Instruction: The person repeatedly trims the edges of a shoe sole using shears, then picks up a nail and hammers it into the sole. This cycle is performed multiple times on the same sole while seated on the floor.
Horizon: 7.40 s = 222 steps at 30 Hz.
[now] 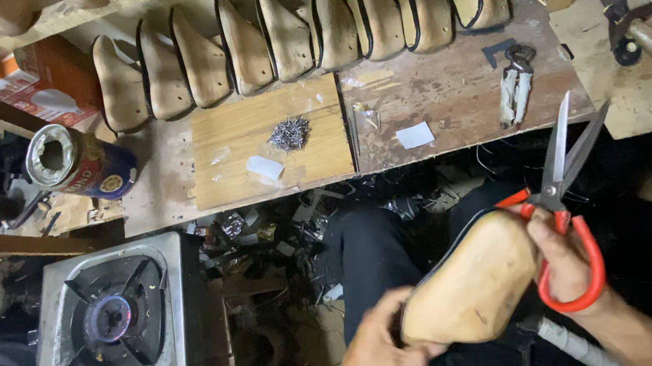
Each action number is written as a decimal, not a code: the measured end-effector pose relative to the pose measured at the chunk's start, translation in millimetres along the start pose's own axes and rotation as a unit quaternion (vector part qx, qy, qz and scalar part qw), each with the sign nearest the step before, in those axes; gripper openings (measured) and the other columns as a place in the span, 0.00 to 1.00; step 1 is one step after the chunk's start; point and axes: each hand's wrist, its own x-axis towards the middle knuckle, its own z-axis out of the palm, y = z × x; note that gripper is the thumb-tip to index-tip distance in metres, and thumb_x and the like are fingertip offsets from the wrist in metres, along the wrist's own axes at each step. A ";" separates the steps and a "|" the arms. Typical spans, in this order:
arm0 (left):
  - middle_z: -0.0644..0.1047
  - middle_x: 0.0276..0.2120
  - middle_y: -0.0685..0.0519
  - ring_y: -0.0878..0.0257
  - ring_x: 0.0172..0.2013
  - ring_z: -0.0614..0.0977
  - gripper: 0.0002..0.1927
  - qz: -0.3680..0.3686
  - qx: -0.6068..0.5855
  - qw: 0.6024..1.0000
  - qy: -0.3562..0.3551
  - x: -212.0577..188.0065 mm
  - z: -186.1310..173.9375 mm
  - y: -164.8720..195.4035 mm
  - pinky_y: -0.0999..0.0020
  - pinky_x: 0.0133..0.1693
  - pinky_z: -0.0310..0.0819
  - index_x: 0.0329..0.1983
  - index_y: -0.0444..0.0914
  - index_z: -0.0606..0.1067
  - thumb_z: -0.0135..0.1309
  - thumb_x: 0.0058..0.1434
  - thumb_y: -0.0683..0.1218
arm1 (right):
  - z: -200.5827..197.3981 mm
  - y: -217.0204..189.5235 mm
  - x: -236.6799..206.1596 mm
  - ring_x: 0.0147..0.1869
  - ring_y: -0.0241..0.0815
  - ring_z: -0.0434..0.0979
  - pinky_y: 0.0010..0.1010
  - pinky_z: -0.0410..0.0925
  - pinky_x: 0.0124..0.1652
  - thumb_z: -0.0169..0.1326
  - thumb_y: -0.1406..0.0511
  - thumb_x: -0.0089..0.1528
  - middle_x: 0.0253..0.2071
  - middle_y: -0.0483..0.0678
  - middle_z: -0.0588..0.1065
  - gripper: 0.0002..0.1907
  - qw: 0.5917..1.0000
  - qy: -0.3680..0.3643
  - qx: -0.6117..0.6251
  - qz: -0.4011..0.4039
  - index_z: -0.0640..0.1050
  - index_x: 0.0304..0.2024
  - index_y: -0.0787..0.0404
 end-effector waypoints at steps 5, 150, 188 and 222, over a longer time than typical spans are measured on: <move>0.76 0.46 0.47 0.59 0.45 0.81 0.37 0.070 -0.237 0.936 0.249 0.4 -18.3 -13.5 0.62 0.48 0.77 0.60 0.37 0.66 0.68 0.46 0.37 | -7.6 1.7 -23.1 0.63 0.54 0.73 0.53 0.63 0.60 0.44 0.61 0.68 0.57 0.59 0.74 0.21 0.962 0.015 0.209 0.177 0.71 0.60 0.67; 0.84 0.38 0.49 0.56 0.38 0.88 0.05 0.170 0.254 0.911 0.278 106.8 -24.4 -96.3 0.67 0.41 0.80 0.37 0.36 0.82 0.60 0.58 0.41 | 23.1 -266.2 289.1 0.59 0.56 0.73 0.47 0.70 0.59 0.63 0.66 0.66 0.59 0.56 0.69 0.15 0.451 0.184 -0.698 -0.525 0.78 0.54 0.62; 0.74 0.58 0.46 0.51 0.53 0.80 0.57 0.073 0.112 0.991 0.031 93.9 0.8 5.2 0.62 0.52 0.77 0.78 0.45 0.49 0.66 0.48 0.38 | 21.5 -35.2 -5.1 0.42 0.36 0.83 0.28 0.78 0.44 0.56 0.68 0.63 0.42 0.50 0.84 0.18 0.952 0.067 -0.293 -0.060 0.78 0.56 0.64; 0.74 0.31 0.53 0.54 0.25 0.78 0.46 0.435 0.597 0.674 0.004 204.1 -83.5 -151.5 0.54 0.28 0.78 0.67 0.58 0.68 0.66 0.39 0.58 | -170.3 -93.2 -113.2 0.60 0.69 0.72 0.52 0.68 0.54 0.62 0.53 0.57 0.68 0.63 0.63 0.38 0.555 0.547 -0.626 -0.003 0.69 0.67 0.58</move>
